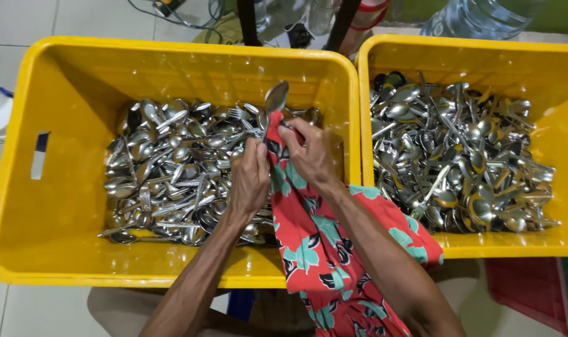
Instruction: Wiping individual spoons and forks with a cloth and moving them from one bin to another.
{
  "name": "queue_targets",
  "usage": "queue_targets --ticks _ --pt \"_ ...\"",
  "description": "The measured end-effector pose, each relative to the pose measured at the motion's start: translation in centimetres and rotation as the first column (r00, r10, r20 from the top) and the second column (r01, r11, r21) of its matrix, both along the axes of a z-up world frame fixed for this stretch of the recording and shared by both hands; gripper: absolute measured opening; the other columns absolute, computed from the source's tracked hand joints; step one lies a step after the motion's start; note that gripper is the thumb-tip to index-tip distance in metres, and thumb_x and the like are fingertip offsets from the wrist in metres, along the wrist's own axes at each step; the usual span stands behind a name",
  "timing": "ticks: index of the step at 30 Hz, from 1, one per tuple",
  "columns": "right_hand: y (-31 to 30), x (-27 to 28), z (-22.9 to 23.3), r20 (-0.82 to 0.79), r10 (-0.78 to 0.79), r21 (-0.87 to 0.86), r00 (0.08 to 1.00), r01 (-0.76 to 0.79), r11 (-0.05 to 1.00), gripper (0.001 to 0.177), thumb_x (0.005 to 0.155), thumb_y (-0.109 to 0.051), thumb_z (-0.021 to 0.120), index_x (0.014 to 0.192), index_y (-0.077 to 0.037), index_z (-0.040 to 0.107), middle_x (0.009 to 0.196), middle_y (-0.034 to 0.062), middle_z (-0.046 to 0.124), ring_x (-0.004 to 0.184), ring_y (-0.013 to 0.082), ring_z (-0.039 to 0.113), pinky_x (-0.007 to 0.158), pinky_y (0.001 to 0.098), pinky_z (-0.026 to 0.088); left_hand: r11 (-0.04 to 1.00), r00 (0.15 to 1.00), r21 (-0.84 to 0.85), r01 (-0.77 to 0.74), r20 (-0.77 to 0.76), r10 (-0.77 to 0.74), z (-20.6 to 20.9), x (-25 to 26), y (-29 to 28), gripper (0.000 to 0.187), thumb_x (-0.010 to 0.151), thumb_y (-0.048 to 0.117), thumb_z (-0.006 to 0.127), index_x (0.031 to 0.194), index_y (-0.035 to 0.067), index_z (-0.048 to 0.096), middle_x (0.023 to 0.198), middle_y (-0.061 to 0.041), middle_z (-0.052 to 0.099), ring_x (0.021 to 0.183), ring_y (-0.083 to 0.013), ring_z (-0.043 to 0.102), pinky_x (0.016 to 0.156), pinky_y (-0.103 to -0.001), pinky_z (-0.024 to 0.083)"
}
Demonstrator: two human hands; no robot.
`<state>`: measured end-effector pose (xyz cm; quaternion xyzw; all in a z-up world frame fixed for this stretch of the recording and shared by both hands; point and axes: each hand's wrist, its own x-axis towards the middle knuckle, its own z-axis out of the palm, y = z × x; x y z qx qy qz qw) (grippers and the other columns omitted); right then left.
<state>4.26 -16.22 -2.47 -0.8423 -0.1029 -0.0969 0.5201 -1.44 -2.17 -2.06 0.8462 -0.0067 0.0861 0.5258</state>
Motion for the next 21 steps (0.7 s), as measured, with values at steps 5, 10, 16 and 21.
queue_targets --ticks 5,10,16,21 --pt "-1.5 0.4 0.5 0.053 -0.109 -0.043 0.993 0.111 0.993 0.015 0.098 -0.019 0.066 0.091 -0.008 0.075 0.081 0.0175 0.069 0.08 0.0365 0.07 0.075 0.043 0.052 0.985 0.988 -0.091 -0.149 0.029 0.152 -1.9 0.5 0.1 0.029 0.11 0.024 0.03 0.093 0.014 0.052 0.056 -0.007 0.055 0.046 -0.0184 0.052 0.052 -0.031 0.047" --pt "0.0 -0.2 1.8 -0.282 -0.027 0.395 0.959 0.142 0.908 0.017 0.1 -0.02 0.06 0.09 -0.015 0.073 0.075 -0.007 0.056 0.077 0.0083 0.053 0.073 0.0233 0.044 0.978 0.99 -0.168 -0.127 0.039 0.136 -1.9 0.2 -0.4 0.029 0.111 0.019 0.029 0.095 0.011 0.052 0.062 -0.007 0.053 0.053 -0.0199 0.051 0.056 -0.033 0.047" --pt "-0.7 1.2 -1.3 -0.42 0.349 0.814 0.838 0.178 0.552 0.021 0.098 -0.017 0.063 0.105 -0.001 0.076 0.098 0.012 0.076 0.092 0.0199 0.073 0.092 0.0352 0.056 0.998 0.993 -0.047 -0.036 0.114 0.041 0.0 -0.1 -1.2 0.026 0.108 0.013 0.036 0.092 0.009 0.056 0.062 -0.011 0.056 0.058 -0.0238 0.059 0.061 -0.036 0.048" --pt "-0.7 1.5 -2.6 -0.394 0.294 0.741 0.871 0.111 0.663 0.009 0.093 -0.004 0.066 0.102 -0.002 0.067 0.085 0.0059 0.073 0.076 0.0118 0.071 0.069 0.0236 0.058 0.991 0.987 0.128 0.031 0.151 -0.05 2.9 -0.8 -1.3 0.032 0.104 0.002 0.04 0.079 0.0 0.059 0.059 -0.015 0.059 0.049 -0.0251 0.053 0.055 -0.036 0.049"
